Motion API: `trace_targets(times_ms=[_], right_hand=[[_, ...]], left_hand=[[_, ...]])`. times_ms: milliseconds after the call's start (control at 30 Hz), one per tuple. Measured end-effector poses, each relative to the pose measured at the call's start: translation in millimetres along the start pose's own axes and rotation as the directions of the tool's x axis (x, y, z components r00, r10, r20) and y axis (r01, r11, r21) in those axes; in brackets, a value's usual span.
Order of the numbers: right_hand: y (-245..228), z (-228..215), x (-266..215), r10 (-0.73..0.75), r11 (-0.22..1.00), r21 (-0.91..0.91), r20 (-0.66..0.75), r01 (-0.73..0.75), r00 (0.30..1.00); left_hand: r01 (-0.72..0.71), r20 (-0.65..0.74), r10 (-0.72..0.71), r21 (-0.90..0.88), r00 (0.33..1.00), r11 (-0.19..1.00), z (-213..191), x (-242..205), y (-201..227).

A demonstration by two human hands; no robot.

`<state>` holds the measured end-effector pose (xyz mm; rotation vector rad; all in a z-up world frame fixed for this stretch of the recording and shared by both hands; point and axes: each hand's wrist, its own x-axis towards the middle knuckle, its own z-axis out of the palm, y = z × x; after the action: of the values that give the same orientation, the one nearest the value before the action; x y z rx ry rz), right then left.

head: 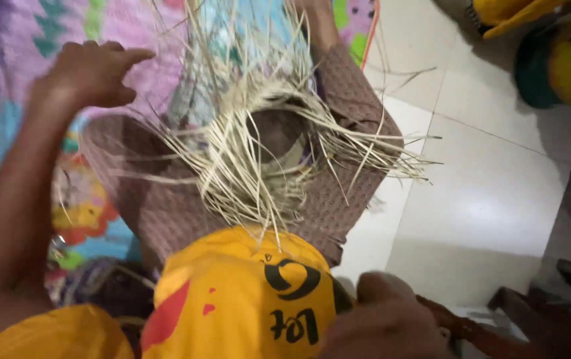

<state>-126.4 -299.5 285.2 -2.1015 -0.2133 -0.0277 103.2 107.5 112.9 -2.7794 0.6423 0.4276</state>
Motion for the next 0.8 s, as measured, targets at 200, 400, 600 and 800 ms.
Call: trace_targets(times_ms=[200, 400, 600, 800], right_hand=[[46.4, -3.4, 19.4, -0.083, 0.996, 0.045, 0.079, 0.079, 0.993], [60.7, 14.0, 39.4, -0.213, 0.976, 0.067, 0.124, 0.206, 0.969], [75.5, 50.5, 37.5, -0.258, 0.966, 0.034, 0.103, 0.256, 0.961], [80.2, 126.7, 30.8, 0.133, 0.966, -0.235, 0.092, -0.108, 0.987]], left_hand=[[0.016, 0.065, 0.067, -0.825, 0.996, 0.564, -80.7, -69.5, 77.2], [-0.3, -0.314, -0.085, -0.943, 0.946, 0.144, -44.9, -62.7, 125.9], [-0.1, -0.106, -0.015, -0.97, 0.994, 0.221, -21.5, -22.6, 134.8], [-0.135, -0.123, 0.081, -0.978, 0.989, 0.162, -32.5, -12.3, 137.1]])
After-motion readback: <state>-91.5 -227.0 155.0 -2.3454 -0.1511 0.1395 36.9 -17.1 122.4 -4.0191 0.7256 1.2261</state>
